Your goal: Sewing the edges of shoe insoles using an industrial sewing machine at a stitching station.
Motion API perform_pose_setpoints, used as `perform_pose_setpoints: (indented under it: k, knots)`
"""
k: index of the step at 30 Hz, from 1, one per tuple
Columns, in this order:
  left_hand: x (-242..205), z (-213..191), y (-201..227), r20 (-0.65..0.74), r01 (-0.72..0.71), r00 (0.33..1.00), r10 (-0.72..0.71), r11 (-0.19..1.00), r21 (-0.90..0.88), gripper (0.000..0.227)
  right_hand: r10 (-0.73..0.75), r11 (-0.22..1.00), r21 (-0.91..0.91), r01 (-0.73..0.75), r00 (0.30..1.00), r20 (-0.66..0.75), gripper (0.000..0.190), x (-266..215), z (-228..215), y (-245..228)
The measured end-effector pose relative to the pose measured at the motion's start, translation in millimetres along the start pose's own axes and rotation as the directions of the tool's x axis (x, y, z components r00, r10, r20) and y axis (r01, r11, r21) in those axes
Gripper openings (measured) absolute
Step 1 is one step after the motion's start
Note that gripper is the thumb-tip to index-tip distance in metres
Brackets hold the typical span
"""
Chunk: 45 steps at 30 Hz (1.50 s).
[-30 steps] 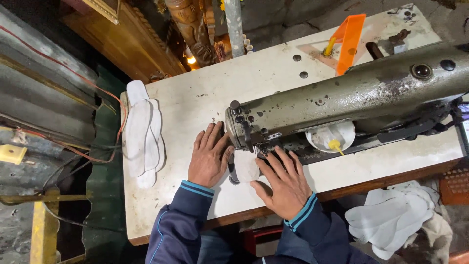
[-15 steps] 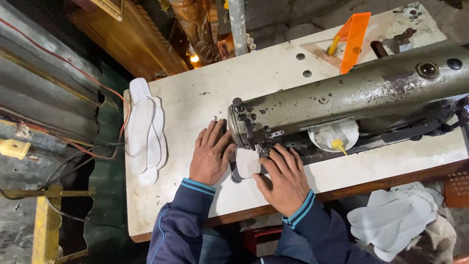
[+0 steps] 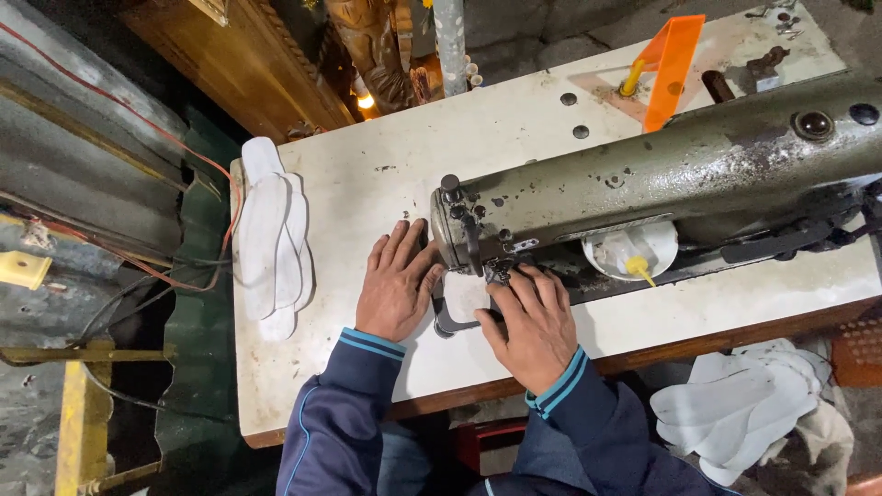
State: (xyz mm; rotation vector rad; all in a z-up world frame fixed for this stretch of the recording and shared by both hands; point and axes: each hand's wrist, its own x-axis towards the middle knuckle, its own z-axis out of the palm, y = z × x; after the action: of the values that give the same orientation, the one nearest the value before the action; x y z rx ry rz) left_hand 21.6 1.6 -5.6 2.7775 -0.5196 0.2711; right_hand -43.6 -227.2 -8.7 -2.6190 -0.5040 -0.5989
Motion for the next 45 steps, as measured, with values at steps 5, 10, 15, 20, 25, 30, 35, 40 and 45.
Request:
perform_pose_setpoints:
  k: [5, 10, 15, 20, 25, 30, 35, 40, 45]
  knots:
    - [0, 1, 1, -0.005, 0.002, 1.0, -0.001, 1.0, 0.026, 0.044, -0.006, 1.0, 0.009, 0.006, 1.0, -0.03, 0.035, -1, -4, -2]
    - [2, 3, 2, -0.032, -0.006, 0.999, 0.008, 0.998, 0.062, 0.043, -0.004, 0.999, 0.045, 0.004, 1.0, -0.013, 0.031, -1, -12, -3]
    - [7, 9, -8, -0.035, -0.018, 0.999, 0.021, 0.997, 0.078, 0.044, 0.0, 0.998, 0.066, 0.003, 0.999, -0.033, 0.029, 1, -15, -4]
    - [18, 20, -22, -0.056, -0.028, 0.998, 0.034, 0.994, 0.103, 0.041, -0.02, 0.998, 0.057, 0.022, 0.999, -0.03, 0.027, -2, -15, -3]
    - [25, 19, -27, 0.01, -0.029, 1.0, 0.028, 0.994, 0.103, 0.043, -0.024, 0.998, 0.062, 0.03, 0.996, -0.088, 0.024, -2, -14, -5]
    - [25, 22, -28, 0.021, -0.006, 1.0, 0.004, 0.992, 0.123, 0.043, -0.04, 0.998, 0.044, 0.044, 0.995, -0.093, 0.024, -3, -13, -4]
    - [28, 23, -30, 0.039, 0.004, 0.999, -0.01, 0.989, 0.147, 0.044, -0.042, 0.998, 0.037, 0.044, 0.997, -0.072, 0.026, -2, -15, -2]
    - [28, 24, -31, 0.026, 0.015, 0.999, -0.019, 0.988, 0.153, 0.046, -0.054, 0.996, 0.073, 0.056, 0.998, -0.039, 0.027, 1, -20, -2]
    - [29, 26, -33, 0.017, 0.014, 1.0, -0.018, 0.982, 0.188, 0.047, -0.057, 0.995, 0.078, 0.06, 0.998, -0.028, 0.03, -1, -17, 0]
